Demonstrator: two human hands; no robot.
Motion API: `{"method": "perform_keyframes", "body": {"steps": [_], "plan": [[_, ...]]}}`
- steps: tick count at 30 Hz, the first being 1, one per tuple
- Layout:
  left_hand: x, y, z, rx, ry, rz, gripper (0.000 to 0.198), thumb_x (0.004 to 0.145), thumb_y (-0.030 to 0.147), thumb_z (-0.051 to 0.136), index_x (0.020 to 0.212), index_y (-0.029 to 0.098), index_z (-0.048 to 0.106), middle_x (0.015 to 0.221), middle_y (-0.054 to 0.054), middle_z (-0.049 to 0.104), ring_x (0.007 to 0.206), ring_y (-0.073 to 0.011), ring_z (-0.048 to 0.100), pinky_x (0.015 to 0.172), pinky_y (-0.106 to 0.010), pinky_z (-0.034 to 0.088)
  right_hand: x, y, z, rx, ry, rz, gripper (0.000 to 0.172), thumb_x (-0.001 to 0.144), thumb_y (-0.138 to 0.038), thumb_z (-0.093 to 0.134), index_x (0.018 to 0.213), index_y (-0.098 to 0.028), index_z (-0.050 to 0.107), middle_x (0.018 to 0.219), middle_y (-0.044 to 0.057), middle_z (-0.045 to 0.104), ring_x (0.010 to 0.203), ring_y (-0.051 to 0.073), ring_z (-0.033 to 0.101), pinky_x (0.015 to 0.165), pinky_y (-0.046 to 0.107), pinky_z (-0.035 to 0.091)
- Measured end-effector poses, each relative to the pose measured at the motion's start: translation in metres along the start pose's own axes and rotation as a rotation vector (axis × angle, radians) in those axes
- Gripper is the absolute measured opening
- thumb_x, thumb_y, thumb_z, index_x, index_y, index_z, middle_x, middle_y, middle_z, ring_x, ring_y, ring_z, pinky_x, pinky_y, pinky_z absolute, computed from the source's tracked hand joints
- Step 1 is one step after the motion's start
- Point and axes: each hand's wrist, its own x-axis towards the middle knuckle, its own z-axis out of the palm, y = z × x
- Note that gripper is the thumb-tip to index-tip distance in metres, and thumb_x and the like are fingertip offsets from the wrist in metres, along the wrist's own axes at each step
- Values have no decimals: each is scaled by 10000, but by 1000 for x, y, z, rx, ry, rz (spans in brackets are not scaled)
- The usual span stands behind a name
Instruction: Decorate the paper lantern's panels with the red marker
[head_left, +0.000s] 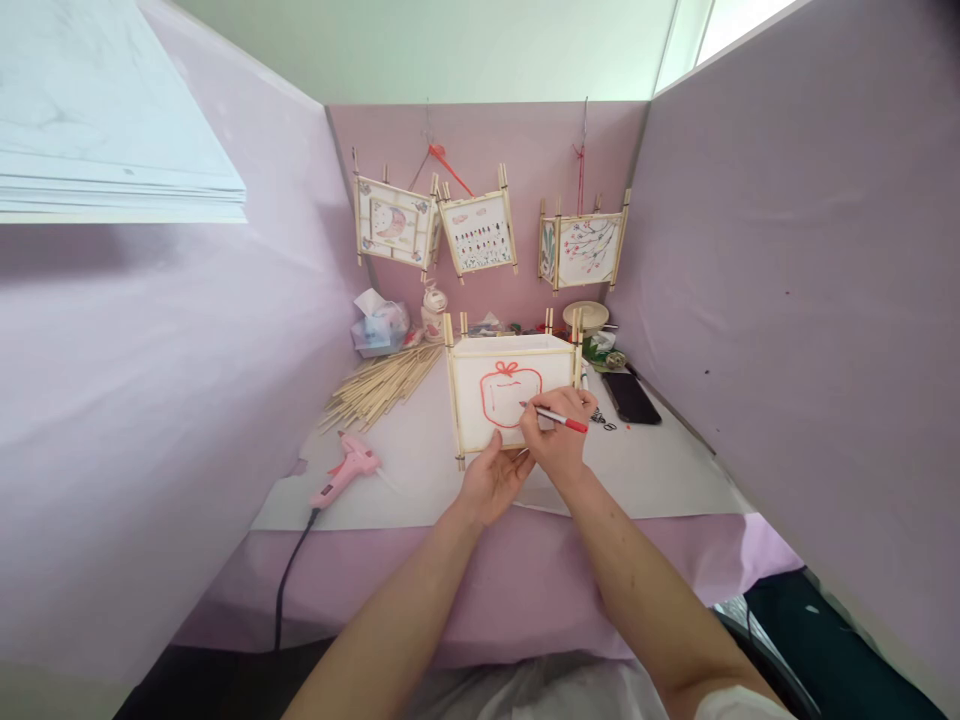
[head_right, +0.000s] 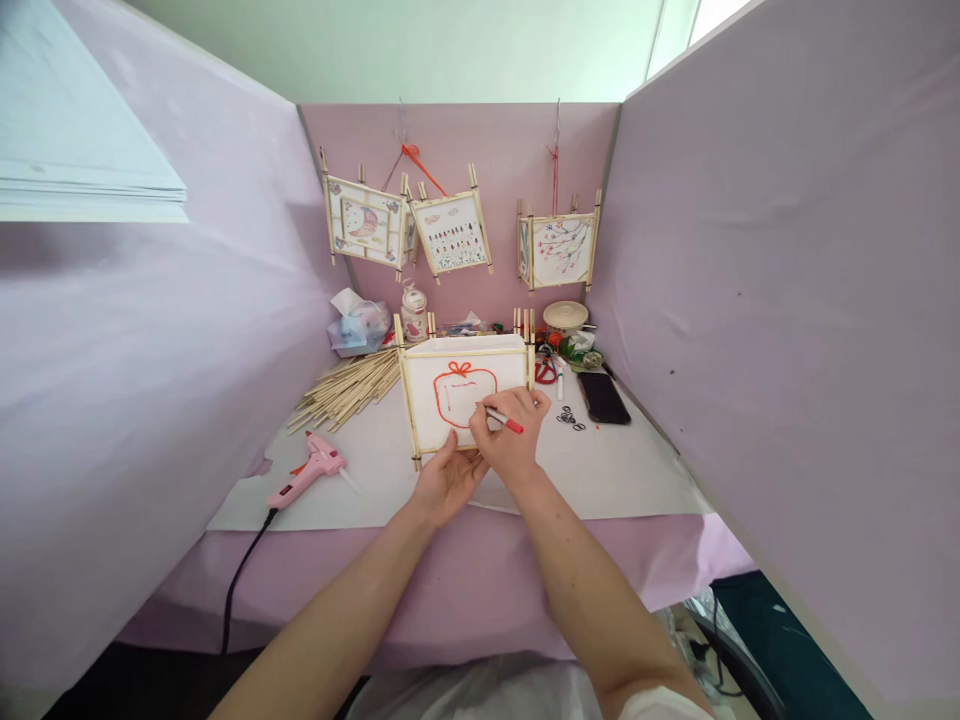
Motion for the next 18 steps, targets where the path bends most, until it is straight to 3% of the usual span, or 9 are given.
{"method": "perform_keyframes", "body": {"steps": [10, 18], "plan": [[-2, 0, 4, 7, 14, -9, 466, 901, 378, 481, 1254, 76, 520, 1032, -150, 681, 995, -192, 623, 1009, -323, 401, 1, 1, -1, 5, 18, -4, 36, 806, -210, 578, 827, -227, 602, 772, -18, 681, 781, 154, 595, 829, 359, 304], [-2, 1, 3, 6, 11, -6, 442, 906, 369, 474, 1238, 82, 533, 1022, -140, 683, 988, -186, 624, 1006, -324, 400, 0, 1, 0, -1, 11, -8, 40, 763, -178, 590, 747, -212, 577, 689, -32, 651, 724, 151, 582, 816, 365, 307]]}}
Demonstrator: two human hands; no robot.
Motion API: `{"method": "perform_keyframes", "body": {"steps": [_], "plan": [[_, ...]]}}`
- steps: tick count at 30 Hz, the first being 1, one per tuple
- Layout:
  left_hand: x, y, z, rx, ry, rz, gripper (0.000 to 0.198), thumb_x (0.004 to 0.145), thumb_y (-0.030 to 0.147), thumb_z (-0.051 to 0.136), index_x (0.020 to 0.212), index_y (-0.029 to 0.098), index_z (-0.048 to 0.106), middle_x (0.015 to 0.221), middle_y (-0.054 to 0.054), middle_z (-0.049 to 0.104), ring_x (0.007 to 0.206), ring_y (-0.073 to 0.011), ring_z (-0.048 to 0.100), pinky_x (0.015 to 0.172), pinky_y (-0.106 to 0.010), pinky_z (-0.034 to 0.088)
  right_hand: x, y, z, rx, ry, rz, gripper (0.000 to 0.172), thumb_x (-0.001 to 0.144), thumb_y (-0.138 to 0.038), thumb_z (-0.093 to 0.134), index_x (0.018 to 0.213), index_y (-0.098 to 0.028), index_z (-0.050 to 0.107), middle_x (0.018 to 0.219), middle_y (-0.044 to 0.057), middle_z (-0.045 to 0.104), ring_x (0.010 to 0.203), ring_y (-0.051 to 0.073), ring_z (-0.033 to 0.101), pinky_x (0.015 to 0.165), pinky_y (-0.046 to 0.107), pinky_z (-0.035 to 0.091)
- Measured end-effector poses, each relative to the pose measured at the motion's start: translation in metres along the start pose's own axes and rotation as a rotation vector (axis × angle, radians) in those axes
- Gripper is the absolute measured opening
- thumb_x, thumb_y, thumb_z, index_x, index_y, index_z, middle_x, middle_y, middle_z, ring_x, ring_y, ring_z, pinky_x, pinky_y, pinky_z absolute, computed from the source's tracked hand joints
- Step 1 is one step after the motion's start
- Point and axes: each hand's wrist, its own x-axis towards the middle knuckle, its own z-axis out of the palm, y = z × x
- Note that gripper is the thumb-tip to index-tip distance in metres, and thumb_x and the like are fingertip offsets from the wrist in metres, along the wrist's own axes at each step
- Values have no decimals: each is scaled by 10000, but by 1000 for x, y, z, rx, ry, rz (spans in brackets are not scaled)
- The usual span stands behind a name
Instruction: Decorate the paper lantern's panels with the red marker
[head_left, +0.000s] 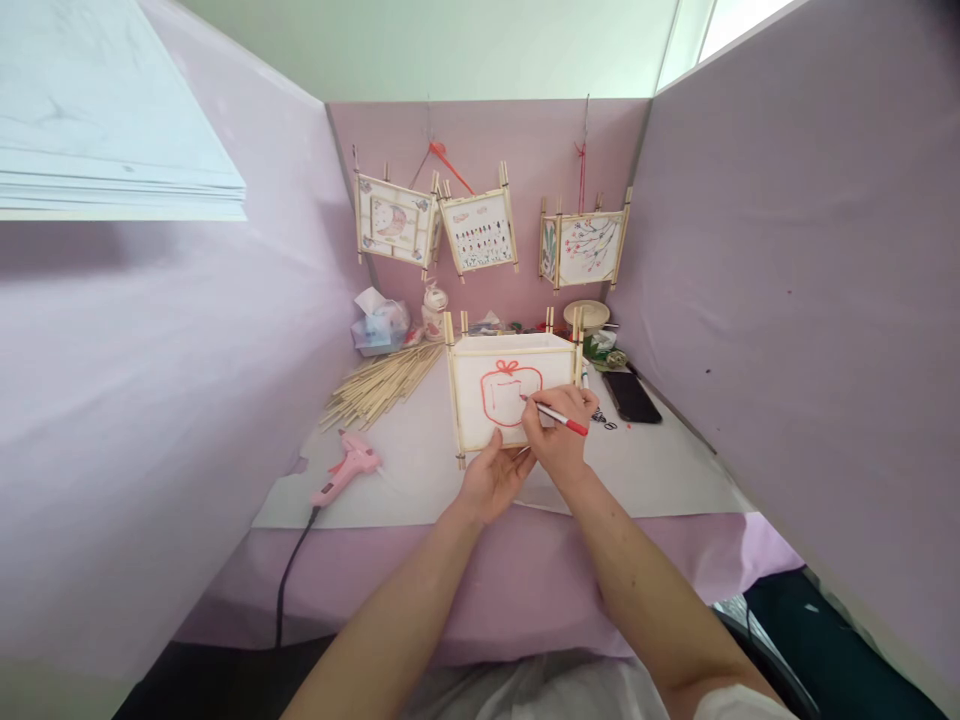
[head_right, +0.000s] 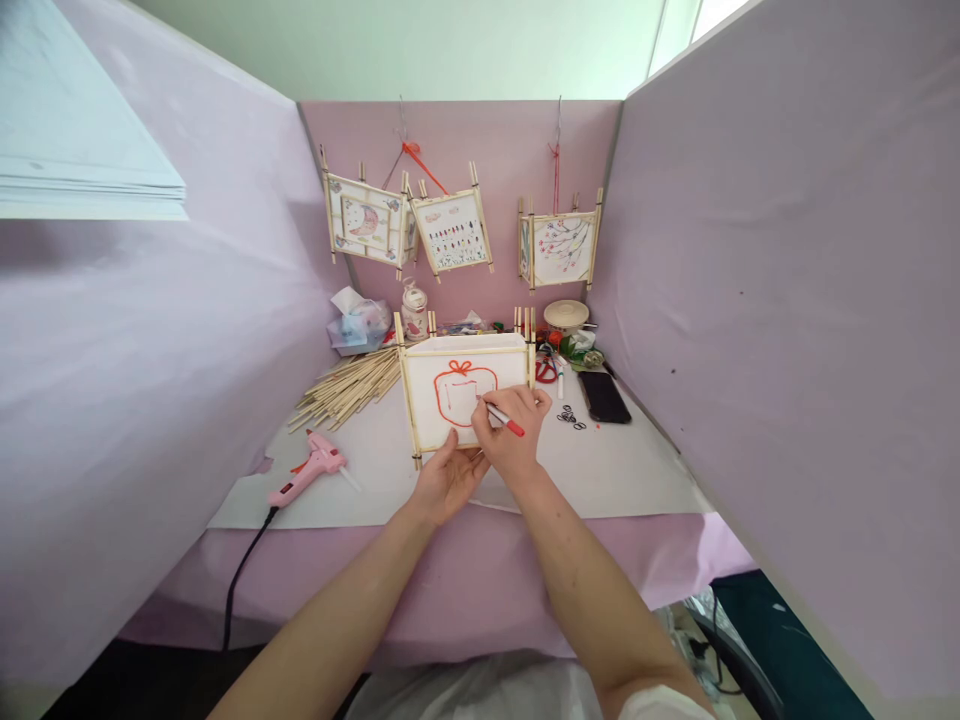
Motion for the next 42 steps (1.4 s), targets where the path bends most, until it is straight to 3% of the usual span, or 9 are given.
{"method": "perform_keyframes", "body": {"steps": [7, 17, 28, 35, 42], "plan": [[0, 0, 1, 1, 20, 2, 406, 902, 363, 484, 1187, 83, 560, 988, -133, 688, 965, -182, 626, 957, -306, 433, -1, 1, 1, -9, -8, 3, 61, 747, -179, 583, 701, -210, 558, 649, -37, 633, 694, 148, 570, 809, 364, 307], [0, 0, 2, -12, -9, -2, 452, 899, 367, 486, 1254, 90, 521, 1045, -142, 681, 1000, -189, 625, 1007, -321, 406, 0, 0, -2, 4, -23, 9, 46, 821, -228, 570, 846, -230, 609, 785, -14, 688, 789, 159, 602, 840, 370, 301], [0, 0, 2, 1, 34, 0, 439, 902, 363, 485, 1255, 103, 519, 1013, -126, 690, 959, -179, 637, 978, -315, 428, -1, 0, 1, -2, -19, 8, 70, 750, -174, 580, 697, -214, 559, 646, -43, 628, 688, 146, 568, 814, 369, 301], [0, 0, 1, 0, -12, 4, 448, 901, 363, 484, 1259, 96, 517, 1068, -141, 679, 1015, -188, 622, 1016, -322, 401, 0, 0, -1, 4, -16, 9, 37, 811, -216, 569, 824, -226, 602, 766, -17, 682, 775, 158, 596, 825, 366, 300], [1, 0, 0, -1, -3, 2, 434, 903, 361, 481, 1231, 83, 533, 1055, -147, 679, 1024, -191, 622, 1013, -324, 405, 0, 0, -1, 6, -9, -1, 30, 805, -209, 576, 817, -224, 599, 752, -24, 679, 766, 151, 589, 827, 361, 297]]}}
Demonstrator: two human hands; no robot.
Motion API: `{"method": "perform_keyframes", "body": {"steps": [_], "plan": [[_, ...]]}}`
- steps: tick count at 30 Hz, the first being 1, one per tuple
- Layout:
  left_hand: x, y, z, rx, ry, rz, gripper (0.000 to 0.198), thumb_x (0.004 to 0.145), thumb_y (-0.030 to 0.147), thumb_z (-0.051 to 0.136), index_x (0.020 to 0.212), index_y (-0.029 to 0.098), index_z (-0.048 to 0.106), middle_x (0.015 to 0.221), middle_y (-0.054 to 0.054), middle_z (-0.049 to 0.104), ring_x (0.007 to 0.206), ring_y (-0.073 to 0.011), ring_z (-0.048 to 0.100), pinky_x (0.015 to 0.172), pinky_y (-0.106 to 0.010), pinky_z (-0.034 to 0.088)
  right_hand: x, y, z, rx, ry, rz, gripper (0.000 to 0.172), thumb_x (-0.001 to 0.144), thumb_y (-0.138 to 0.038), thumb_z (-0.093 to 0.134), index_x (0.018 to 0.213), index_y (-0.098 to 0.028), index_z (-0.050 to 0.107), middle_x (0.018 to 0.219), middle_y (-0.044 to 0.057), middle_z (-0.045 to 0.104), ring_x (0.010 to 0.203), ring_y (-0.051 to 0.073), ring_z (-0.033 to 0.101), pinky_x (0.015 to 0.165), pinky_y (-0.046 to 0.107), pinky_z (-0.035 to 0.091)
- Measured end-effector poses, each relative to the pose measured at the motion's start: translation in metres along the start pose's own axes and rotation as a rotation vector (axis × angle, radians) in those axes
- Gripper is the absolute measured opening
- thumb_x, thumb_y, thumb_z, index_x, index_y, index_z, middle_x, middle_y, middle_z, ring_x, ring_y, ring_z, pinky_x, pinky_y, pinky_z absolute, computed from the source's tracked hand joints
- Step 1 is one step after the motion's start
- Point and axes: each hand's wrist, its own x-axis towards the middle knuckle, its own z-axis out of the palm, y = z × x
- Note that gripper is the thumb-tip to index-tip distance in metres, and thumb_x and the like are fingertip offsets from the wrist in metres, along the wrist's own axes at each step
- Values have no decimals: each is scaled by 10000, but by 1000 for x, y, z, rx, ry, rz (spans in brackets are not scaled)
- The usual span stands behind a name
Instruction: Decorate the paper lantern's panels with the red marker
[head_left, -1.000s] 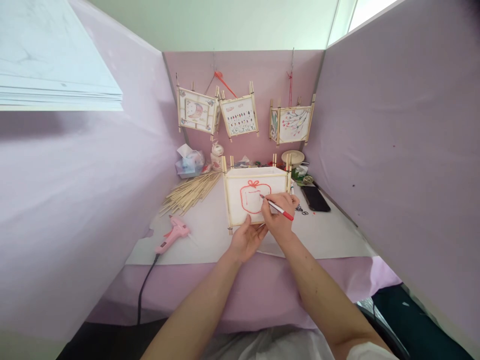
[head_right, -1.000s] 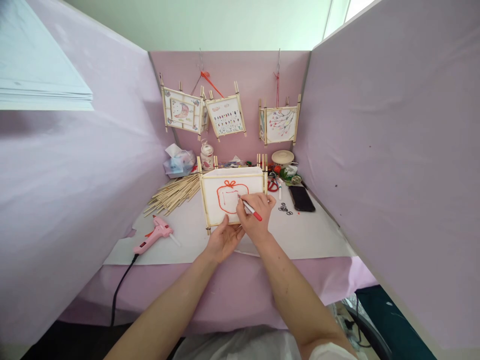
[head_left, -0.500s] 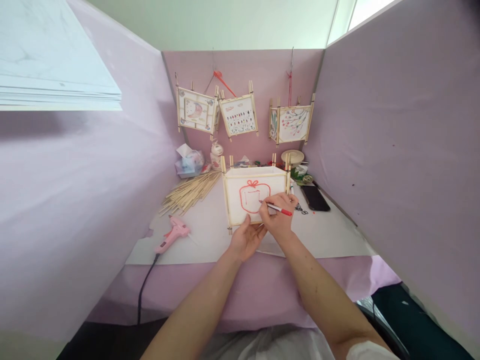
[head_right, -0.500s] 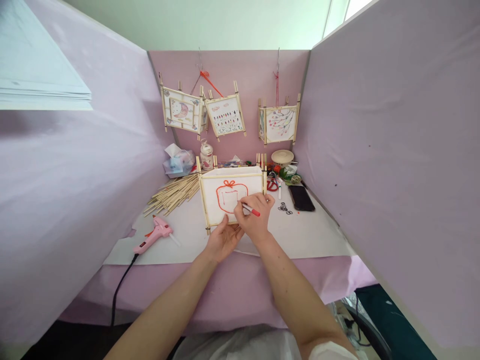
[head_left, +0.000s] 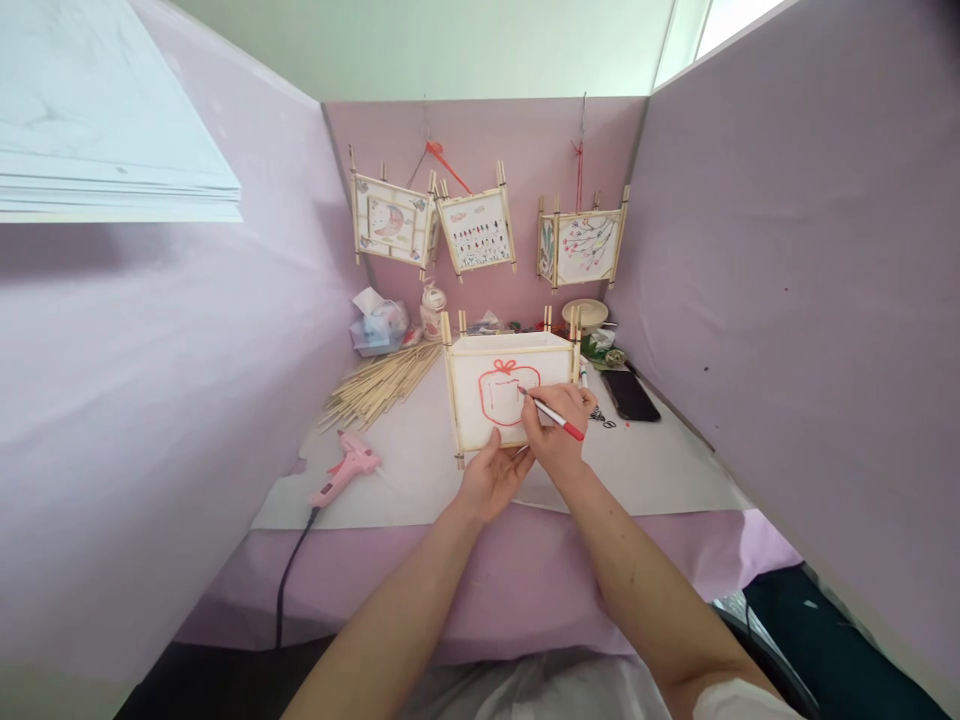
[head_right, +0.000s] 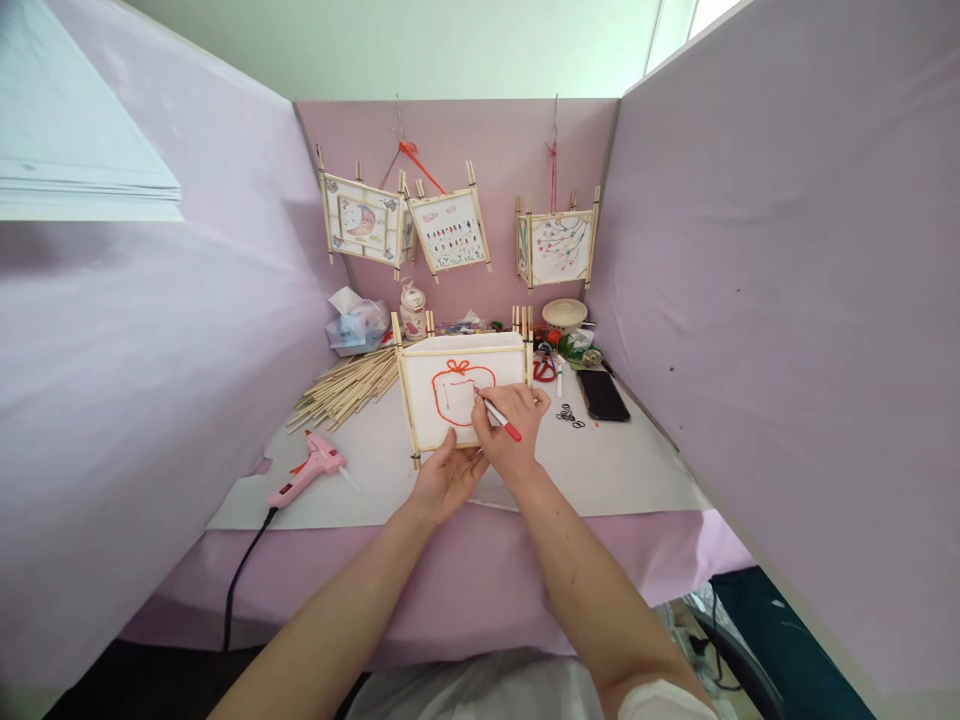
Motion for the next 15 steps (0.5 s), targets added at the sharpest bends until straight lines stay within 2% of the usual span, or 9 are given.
{"method": "perform_keyframes", "body": {"steps": [8, 15], "plan": [[-1, 2, 4, 0, 46, -4, 400, 906, 342, 478, 1204, 83, 546, 1068, -146, 673, 1015, -188, 622, 1024, -324, 398, -2, -1, 2, 0, -19, 20, 73, 761, -188, 563, 691, -209, 564, 653, -35, 639, 695, 148, 569, 817, 375, 287], [0, 0, -1, -13, -14, 4, 431, 902, 343, 488, 1238, 76, 526, 1070, -148, 676, 1039, -196, 615, 1029, -333, 395, 1, -2, 0, 10, 3, -8, 34, 799, -193, 586, 814, -221, 599, 750, -29, 679, 764, 150, 591, 818, 359, 291]]}}
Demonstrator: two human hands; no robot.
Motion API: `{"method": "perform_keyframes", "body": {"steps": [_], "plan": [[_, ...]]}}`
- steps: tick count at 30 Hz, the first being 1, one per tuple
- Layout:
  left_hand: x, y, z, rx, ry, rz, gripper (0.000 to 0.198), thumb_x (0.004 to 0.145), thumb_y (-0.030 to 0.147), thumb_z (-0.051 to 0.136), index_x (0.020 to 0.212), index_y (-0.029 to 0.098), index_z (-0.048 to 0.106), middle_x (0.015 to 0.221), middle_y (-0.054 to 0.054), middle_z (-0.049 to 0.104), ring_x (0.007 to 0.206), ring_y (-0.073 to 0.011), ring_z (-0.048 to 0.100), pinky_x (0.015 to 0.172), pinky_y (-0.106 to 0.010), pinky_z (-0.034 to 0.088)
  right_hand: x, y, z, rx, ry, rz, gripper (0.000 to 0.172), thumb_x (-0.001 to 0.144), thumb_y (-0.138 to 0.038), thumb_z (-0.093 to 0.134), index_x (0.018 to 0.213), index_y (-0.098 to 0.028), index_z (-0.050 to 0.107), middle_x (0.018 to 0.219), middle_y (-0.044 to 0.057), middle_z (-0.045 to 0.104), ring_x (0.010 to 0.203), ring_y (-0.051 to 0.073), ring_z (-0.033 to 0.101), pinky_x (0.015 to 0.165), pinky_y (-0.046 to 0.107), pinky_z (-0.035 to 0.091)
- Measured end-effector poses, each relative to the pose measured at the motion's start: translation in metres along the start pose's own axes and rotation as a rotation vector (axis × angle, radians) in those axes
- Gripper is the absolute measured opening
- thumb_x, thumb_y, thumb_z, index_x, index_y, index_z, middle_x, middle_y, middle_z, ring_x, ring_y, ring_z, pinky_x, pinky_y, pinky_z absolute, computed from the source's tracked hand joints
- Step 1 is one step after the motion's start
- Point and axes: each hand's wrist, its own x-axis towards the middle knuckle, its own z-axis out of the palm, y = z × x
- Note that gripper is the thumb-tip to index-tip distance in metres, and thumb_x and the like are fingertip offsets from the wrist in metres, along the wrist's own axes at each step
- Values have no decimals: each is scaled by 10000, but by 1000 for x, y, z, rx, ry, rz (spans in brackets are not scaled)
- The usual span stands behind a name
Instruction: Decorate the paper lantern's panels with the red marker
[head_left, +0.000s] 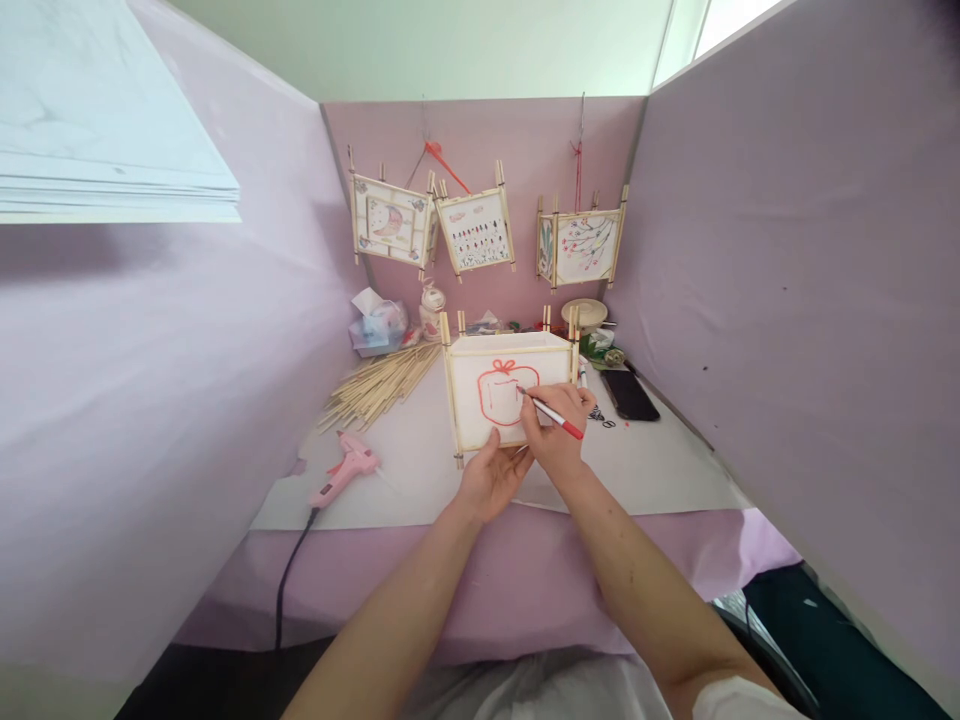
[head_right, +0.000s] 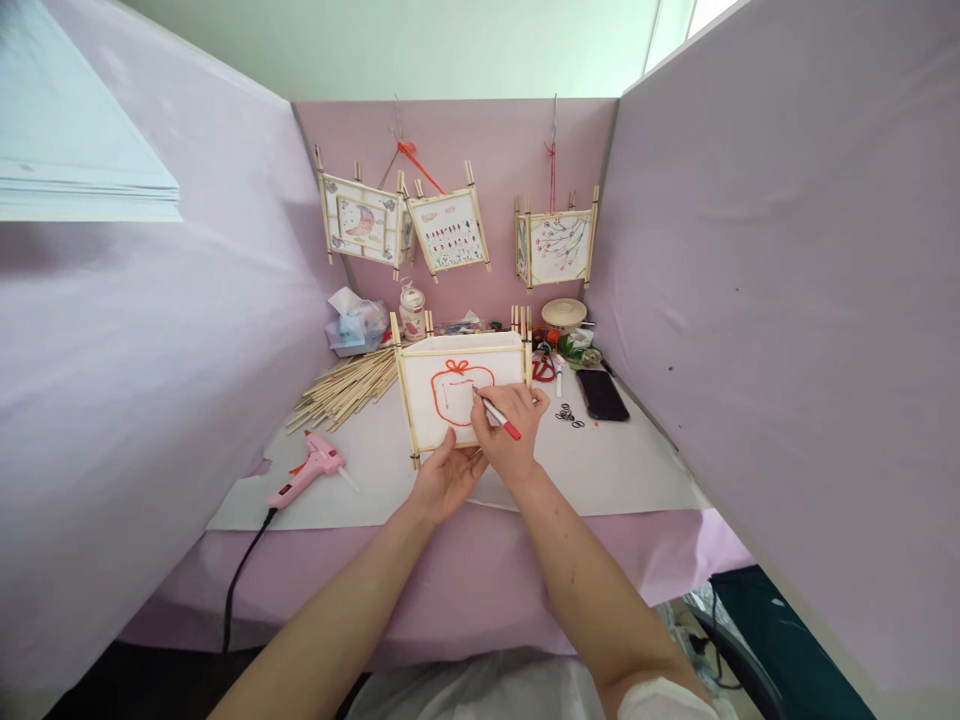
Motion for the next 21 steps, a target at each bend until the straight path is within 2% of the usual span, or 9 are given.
{"method": "perform_keyframes", "body": {"steps": [5, 14, 21], "plan": [[0, 0, -1, 3, -1, -4, 433, 897, 354, 494, 1219, 69, 543, 1075, -154, 671, 1034, -196, 614, 1016, -320, 400, 0, 1, -1, -9, -14, 6, 35, 811, -201, 582, 830, -222, 602, 775, -21, 689, 774, 154, 590, 818, 361, 291], [0, 0, 0, 2, 38, -7, 367, 902, 336, 489, 1132, 69, 590, 986, -144, 689, 973, -185, 631, 991, -315, 417, -3, 1, 3, -2, -11, 30, 67, 748, -175, 585, 698, -211, 560, 652, -41, 632, 699, 145, 570, 828, 372, 281], [-1, 0, 1, 7, -20, -3, 414, 899, 350, 492, 1197, 71, 560, 1065, -157, 671, 1027, -190, 612, 1000, -313, 407, 0, 1, -1, 2, -11, 3, 43, 809, -207, 584, 840, -226, 606, 776, -20, 688, 775, 153, 596, 826, 366, 289]]}}
